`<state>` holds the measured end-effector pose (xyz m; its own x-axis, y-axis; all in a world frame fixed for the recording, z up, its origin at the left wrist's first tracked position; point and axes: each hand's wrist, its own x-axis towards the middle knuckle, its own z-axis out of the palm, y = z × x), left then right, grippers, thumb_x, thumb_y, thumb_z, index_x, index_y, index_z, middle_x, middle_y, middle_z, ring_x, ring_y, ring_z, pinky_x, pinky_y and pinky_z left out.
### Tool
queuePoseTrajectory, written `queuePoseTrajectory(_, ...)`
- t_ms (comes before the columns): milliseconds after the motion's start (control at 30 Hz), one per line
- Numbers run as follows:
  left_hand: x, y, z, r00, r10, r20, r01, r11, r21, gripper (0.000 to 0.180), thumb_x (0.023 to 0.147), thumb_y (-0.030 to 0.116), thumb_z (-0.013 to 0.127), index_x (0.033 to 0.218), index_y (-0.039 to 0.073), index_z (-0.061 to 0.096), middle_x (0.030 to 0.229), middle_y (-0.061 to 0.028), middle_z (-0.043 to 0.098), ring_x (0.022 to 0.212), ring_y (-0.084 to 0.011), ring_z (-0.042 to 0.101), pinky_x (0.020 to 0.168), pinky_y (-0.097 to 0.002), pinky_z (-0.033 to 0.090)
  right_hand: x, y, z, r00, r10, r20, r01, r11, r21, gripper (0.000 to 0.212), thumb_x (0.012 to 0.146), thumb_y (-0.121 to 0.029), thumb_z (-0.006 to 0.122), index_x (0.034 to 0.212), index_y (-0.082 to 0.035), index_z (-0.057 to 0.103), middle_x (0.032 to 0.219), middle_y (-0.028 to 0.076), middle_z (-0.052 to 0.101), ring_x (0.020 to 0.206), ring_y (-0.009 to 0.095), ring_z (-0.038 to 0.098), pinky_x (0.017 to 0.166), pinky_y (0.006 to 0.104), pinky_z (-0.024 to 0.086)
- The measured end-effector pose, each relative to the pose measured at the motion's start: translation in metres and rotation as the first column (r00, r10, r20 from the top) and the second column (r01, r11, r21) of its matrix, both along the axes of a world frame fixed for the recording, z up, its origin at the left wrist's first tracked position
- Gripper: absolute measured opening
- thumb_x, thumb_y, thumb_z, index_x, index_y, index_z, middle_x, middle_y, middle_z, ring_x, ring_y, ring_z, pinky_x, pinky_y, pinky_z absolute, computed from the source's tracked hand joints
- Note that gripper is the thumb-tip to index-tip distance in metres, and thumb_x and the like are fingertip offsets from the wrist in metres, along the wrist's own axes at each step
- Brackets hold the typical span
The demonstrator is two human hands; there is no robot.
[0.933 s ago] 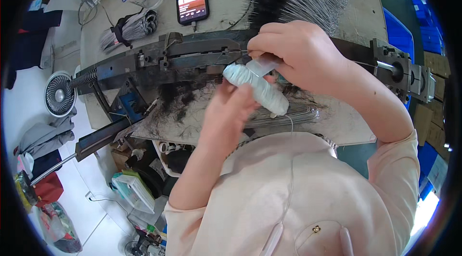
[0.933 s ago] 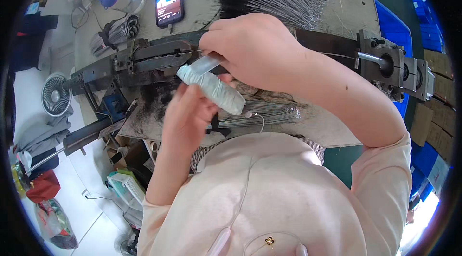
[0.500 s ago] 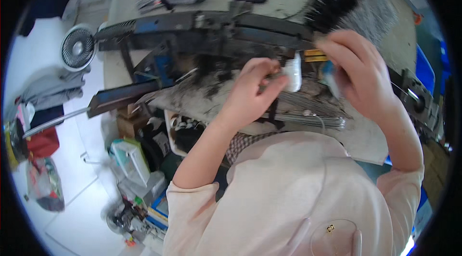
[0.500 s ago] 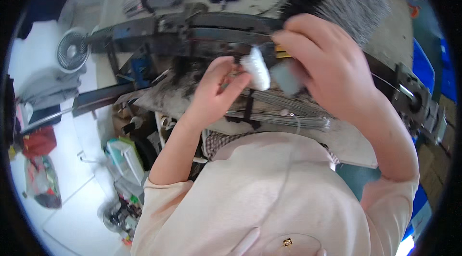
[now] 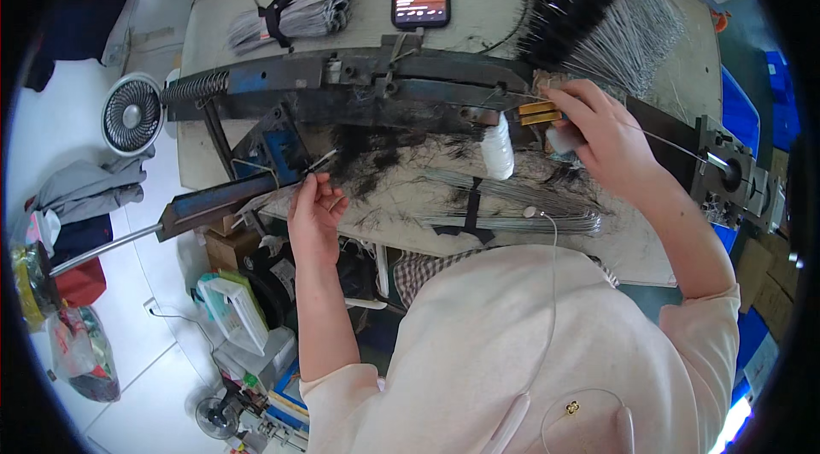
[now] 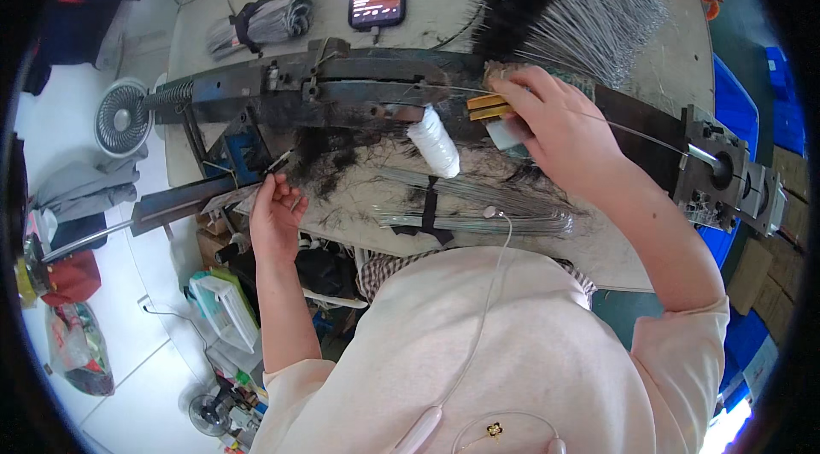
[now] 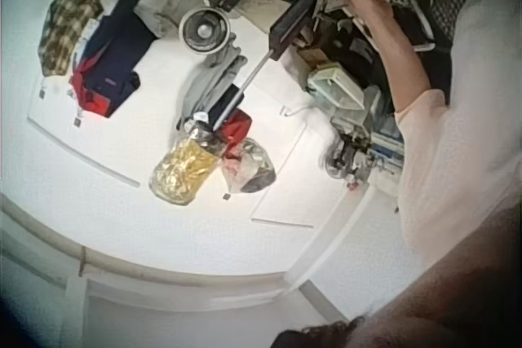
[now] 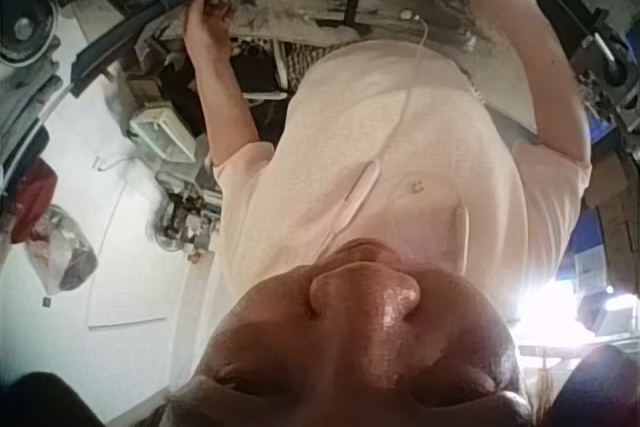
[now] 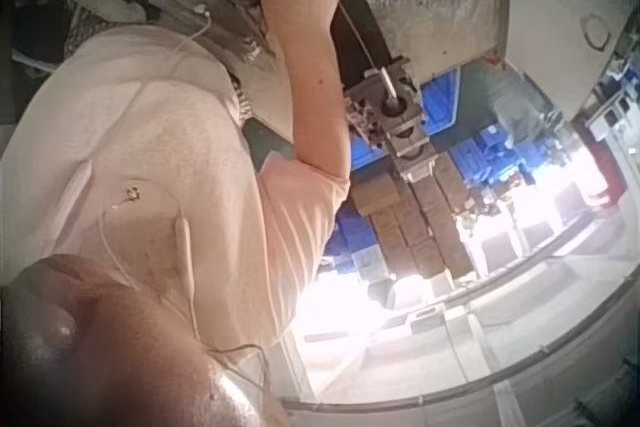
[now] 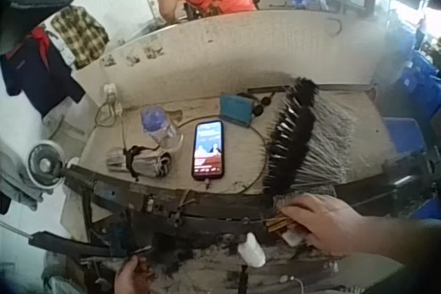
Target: The person manufactures wire brushes by inserting bristle bundles into a handheld holder, aligning them between wire rods on a machine fixture, and operating the machine to twist the wire into brushes.
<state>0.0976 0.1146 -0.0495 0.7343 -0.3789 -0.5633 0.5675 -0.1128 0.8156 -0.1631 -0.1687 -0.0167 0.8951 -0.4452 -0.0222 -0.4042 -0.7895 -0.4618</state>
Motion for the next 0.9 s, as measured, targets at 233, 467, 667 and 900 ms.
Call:
queuePoseTrajectory(233, 0.0, -0.003, -0.006, 0.996, 0.079, 0.036, -0.079, 0.997, 0.019, 0.019, 0.092, 0.028, 0.061, 0.096, 0.009, 0.063, 0.081, 0.0027, 0.058, 0.078, -0.0116, 0.057, 0.074, -0.03, 0.045, -0.001, -0.003, -0.016, 0.999, -0.045, 0.024, 0.044, 0.999, 0.024, 0.038, 0.073, -0.001, 0.065, 0.11, -0.007, 0.057, 0.112, 0.01, 0.052, 0.1, 0.031, 0.057, 0.084, 0.0421, 0.047)
queuePoseTrajectory(467, -0.006, -0.005, -0.006, 0.993, 0.116, 0.023, -0.117, 0.993, 0.025, 0.024, 0.088, 0.035, 0.066, 0.095, 0.012, 0.062, 0.084, 0.0052, 0.057, 0.08, -0.0097, 0.054, 0.074, -0.0305, 0.04, -0.003, -0.003, -0.026, 0.997, -0.052, 0.057, 0.05, 0.998, 0.037, 0.038, 0.072, -0.002, 0.067, 0.108, -0.007, 0.058, 0.112, 0.009, 0.052, 0.099, 0.031, 0.057, 0.085, 0.0409, 0.047)
queuePoseTrajectory(667, -0.006, -0.007, -0.003, 0.996, 0.039, 0.081, -0.045, 0.997, 0.069, 0.025, 0.094, 0.035, 0.059, 0.098, 0.01, 0.061, 0.085, 0.0021, 0.056, 0.081, -0.0132, 0.055, 0.076, -0.032, 0.041, -0.004, 0.0, -0.016, 0.996, -0.044, 0.074, 0.04, 0.998, 0.057, 0.034, 0.072, -0.001, 0.067, 0.105, -0.006, 0.059, 0.108, 0.009, 0.054, 0.096, 0.031, 0.058, 0.082, 0.0402, 0.048)
queuePoseTrajectory(900, -0.066, -0.063, 0.033, 0.886, -0.462, -0.031, 0.432, 0.849, -0.304, 0.014, 0.094, 0.014, 0.058, 0.099, 0.002, 0.061, 0.089, -0.0055, 0.062, 0.08, -0.0159, 0.06, 0.076, -0.0339, 0.049, -0.046, -0.009, 0.057, 0.962, -0.029, 0.271, -0.131, 0.824, 0.551, 0.025, 0.073, 0.006, 0.066, 0.097, 0.0, 0.061, 0.093, 0.012, 0.06, 0.081, 0.026, 0.06, 0.074, 0.0335, 0.048)
